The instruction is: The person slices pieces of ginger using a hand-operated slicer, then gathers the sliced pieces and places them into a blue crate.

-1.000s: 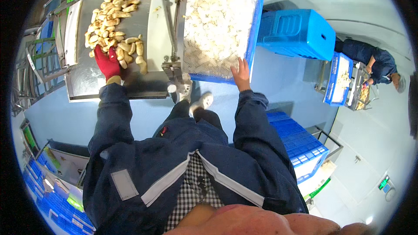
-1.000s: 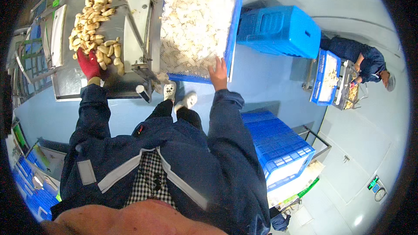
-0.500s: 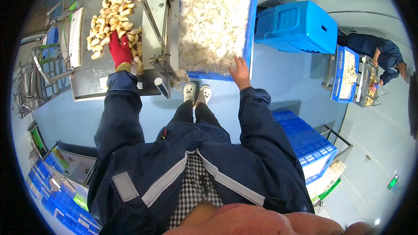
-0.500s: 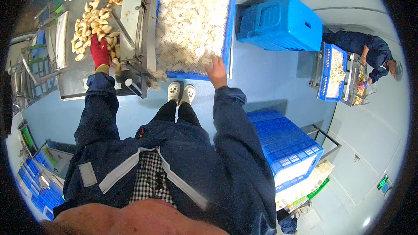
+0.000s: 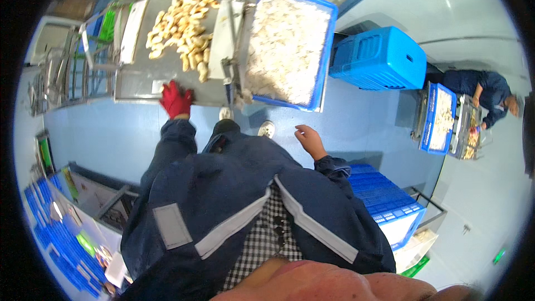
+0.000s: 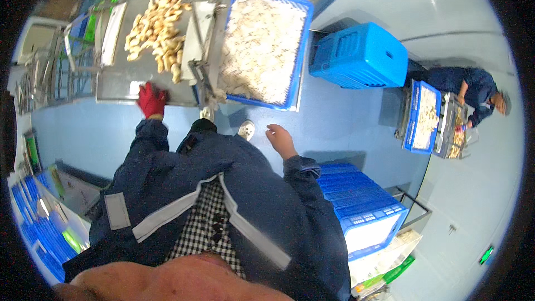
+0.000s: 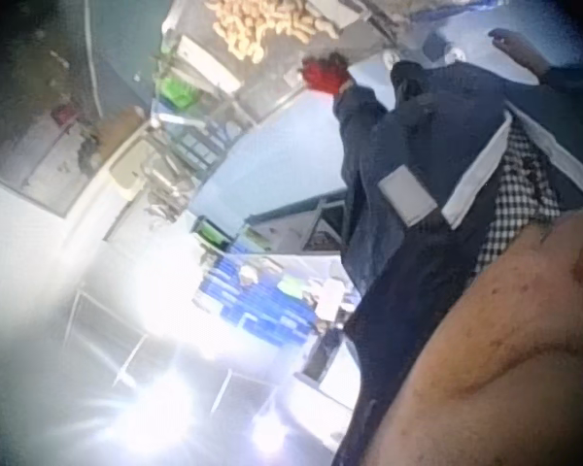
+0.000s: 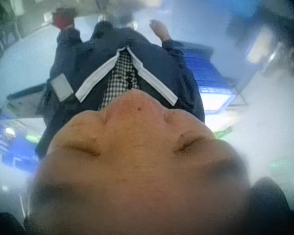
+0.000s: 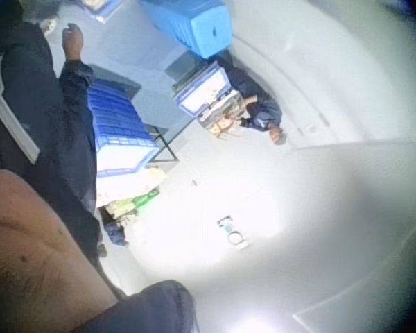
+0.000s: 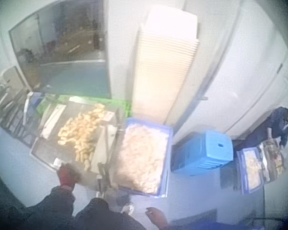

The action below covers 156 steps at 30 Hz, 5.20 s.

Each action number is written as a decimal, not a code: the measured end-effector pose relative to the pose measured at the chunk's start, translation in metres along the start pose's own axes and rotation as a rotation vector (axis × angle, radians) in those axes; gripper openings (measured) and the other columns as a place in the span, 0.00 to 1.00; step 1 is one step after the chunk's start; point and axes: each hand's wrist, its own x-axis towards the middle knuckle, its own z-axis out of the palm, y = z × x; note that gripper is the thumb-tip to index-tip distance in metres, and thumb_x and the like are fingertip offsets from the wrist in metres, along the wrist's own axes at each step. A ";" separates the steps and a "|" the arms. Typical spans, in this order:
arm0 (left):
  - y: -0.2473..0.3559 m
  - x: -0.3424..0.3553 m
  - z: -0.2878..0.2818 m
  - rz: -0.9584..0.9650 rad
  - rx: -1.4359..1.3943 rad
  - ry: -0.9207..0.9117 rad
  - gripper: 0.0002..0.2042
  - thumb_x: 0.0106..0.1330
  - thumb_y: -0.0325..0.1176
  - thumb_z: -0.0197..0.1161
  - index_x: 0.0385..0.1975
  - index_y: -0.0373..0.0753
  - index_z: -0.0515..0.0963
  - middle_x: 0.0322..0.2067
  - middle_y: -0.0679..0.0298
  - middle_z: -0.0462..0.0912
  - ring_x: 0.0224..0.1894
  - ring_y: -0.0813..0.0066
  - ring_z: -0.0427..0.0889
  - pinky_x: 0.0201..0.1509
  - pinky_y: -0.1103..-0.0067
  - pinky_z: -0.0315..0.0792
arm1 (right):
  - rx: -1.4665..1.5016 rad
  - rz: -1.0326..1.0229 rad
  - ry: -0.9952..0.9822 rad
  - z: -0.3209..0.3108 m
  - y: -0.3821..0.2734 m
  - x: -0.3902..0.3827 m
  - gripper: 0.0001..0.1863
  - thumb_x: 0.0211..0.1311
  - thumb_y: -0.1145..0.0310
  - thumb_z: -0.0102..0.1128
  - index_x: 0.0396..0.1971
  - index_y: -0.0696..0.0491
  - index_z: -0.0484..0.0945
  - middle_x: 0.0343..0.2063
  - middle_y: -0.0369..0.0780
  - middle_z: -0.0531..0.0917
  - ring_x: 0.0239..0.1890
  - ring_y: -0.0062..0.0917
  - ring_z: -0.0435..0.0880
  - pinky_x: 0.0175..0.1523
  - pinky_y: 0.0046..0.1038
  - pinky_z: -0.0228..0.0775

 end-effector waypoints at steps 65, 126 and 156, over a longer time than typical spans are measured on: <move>0.163 0.146 0.050 0.344 -0.897 -0.778 0.20 0.52 0.34 0.65 0.47 0.41 0.74 0.36 0.59 0.82 0.39 0.64 0.81 0.44 0.75 0.73 | 0.782 0.173 0.152 0.065 -0.277 0.083 0.21 0.67 0.52 0.44 0.29 0.57 0.70 0.23 0.37 0.74 0.27 0.21 0.72 0.34 0.23 0.64; 0.183 0.103 0.005 0.217 -1.251 -0.695 0.13 0.58 0.27 0.57 0.44 0.39 0.76 0.33 0.58 0.81 0.35 0.67 0.80 0.41 0.76 0.73 | 0.556 -0.040 0.095 0.084 -0.234 0.091 0.19 0.68 0.57 0.43 0.32 0.60 0.71 0.26 0.45 0.75 0.31 0.33 0.75 0.40 0.29 0.65; 0.098 0.234 0.009 0.622 -0.354 -0.372 0.14 0.54 0.32 0.61 0.41 0.43 0.78 0.38 0.54 0.82 0.42 0.53 0.80 0.45 0.67 0.74 | 0.532 -0.073 0.111 0.080 -0.247 0.090 0.19 0.67 0.56 0.44 0.28 0.58 0.70 0.22 0.42 0.72 0.27 0.29 0.70 0.36 0.29 0.63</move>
